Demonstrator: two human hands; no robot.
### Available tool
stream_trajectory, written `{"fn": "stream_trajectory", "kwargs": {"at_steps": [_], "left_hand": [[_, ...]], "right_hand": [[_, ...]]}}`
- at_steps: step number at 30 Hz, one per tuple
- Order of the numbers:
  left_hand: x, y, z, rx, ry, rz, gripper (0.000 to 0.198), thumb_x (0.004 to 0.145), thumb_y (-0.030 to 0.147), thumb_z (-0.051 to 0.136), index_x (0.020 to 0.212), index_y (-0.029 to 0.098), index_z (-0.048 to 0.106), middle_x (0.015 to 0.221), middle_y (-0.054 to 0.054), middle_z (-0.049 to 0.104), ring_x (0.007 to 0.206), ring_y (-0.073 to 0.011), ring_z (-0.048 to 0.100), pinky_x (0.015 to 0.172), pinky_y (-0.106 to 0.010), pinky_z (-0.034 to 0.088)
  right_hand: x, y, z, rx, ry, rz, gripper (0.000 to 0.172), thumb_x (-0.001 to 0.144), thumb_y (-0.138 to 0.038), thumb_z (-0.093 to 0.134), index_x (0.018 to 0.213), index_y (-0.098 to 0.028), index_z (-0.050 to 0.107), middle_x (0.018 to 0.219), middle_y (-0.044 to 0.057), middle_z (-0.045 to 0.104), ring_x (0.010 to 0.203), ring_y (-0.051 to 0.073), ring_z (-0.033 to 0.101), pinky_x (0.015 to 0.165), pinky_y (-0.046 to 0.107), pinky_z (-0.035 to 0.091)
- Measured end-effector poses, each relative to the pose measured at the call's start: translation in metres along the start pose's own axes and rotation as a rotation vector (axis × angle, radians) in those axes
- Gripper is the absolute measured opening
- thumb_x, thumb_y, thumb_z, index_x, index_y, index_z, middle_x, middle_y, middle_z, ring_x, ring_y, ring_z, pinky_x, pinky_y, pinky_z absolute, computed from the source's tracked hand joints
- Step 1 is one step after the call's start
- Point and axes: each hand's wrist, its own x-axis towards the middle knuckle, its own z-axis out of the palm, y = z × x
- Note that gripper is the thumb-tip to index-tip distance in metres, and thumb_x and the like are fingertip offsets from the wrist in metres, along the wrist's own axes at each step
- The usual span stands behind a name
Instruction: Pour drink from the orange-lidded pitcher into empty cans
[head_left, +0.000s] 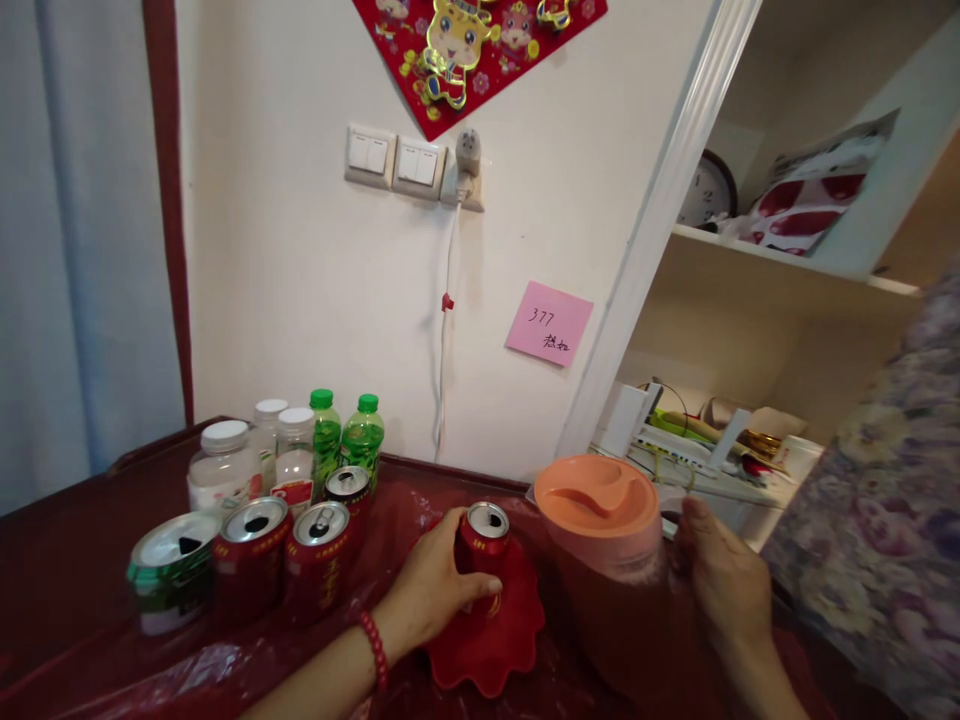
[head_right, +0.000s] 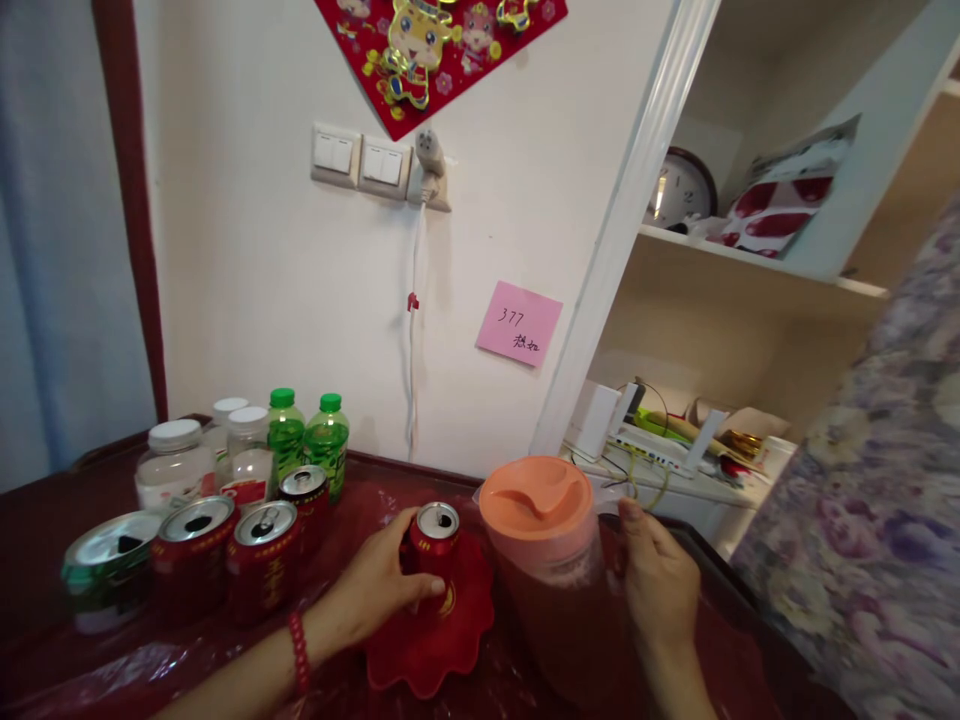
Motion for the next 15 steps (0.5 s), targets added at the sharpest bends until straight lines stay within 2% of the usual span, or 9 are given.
{"fn": "stream_trajectory", "kwargs": {"at_steps": [4, 9, 15], "left_hand": [[0.0, -0.002, 0.002, -0.012, 0.002, 0.006, 0.064, 0.064, 0.021, 0.081, 0.124, 0.021, 0.059, 0.125, -0.008, 0.073, 0.115, -0.0311, 0.065, 0.101, -0.039, 0.046], [-0.001, 0.0, 0.002, 0.002, 0.017, 0.019, 0.067, 0.062, 0.018, 0.082, 0.125, 0.021, 0.06, 0.126, -0.008, 0.072, 0.116, -0.0306, 0.065, 0.101, -0.038, 0.046], [-0.002, -0.002, 0.004, -0.014, 0.008, 0.038, 0.071, 0.061, 0.015, 0.083, 0.127, 0.022, 0.059, 0.128, -0.007, 0.071, 0.119, -0.0285, 0.064, 0.104, -0.037, 0.046]], "right_hand": [[-0.007, -0.012, 0.001, -0.093, -0.012, -0.038, 0.067, 0.072, -0.087, 0.064, 0.062, -0.022, 0.05, 0.052, -0.003, 0.042, 0.05, 0.014, 0.038, 0.043, 0.027, 0.033], [-0.021, -0.03, 0.003, -0.157, -0.046, -0.013, 0.067, 0.076, -0.086, 0.061, 0.058, -0.022, 0.046, 0.051, -0.004, 0.035, 0.05, 0.013, 0.035, 0.045, 0.026, 0.03], [-0.024, -0.033, 0.004, -0.214, -0.086, -0.046, 0.067, 0.078, -0.085, 0.057, 0.057, -0.022, 0.045, 0.054, -0.003, 0.037, 0.056, 0.014, 0.036, 0.051, 0.027, 0.032]]}}
